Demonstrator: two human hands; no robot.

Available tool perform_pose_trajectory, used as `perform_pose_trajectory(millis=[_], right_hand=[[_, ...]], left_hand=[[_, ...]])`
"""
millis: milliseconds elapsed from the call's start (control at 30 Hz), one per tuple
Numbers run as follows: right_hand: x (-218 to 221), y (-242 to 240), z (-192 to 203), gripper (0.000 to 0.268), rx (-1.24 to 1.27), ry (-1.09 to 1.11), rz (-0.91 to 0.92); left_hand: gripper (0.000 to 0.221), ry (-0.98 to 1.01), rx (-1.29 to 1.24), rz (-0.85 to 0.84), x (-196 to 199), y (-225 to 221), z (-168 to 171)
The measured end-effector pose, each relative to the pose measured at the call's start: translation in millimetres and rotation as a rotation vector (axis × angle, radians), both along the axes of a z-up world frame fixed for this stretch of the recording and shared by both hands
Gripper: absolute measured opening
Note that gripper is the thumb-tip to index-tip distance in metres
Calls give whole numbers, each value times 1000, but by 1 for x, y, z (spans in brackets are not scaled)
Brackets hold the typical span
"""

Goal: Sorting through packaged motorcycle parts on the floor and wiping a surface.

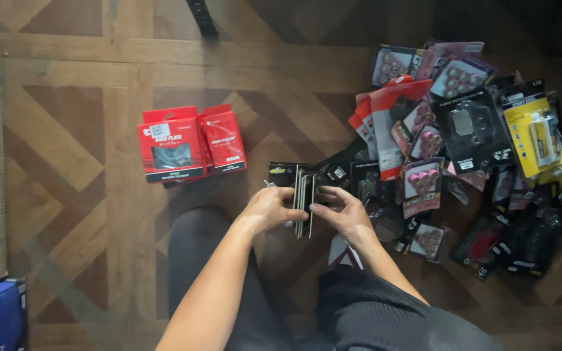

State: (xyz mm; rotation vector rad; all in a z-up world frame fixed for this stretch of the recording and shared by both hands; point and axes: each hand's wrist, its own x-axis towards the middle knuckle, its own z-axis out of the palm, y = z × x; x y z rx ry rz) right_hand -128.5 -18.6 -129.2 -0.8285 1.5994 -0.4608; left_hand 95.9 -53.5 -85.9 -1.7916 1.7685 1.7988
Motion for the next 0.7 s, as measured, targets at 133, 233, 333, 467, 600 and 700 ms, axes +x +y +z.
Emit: perform_pose_trajectory(millis=[133, 233, 333, 467, 600, 700], right_hand=[[-10, 2, 16, 60, 37, 10, -39], [-38, 2, 11, 40, 14, 151, -28], [-61, 7, -4, 33, -71, 311, 1], [-69, 9, -14, 33, -144, 331, -25], [-81, 16, -21, 30, -104, 378, -57], [-85, 17, -31, 25, -108, 364, -65]], left_hand=[[50, -101, 33, -16, -2, -3, -7], [50, -258, 58, -63, 5, -3, -2], [54, -417, 34, -175, 3, -5, 18], [51, -580, 104, -354, -10, -5, 35], [25, -466, -153, -448, 4, 12, 58], [25, -219, -259, -286, -9, 4, 96]])
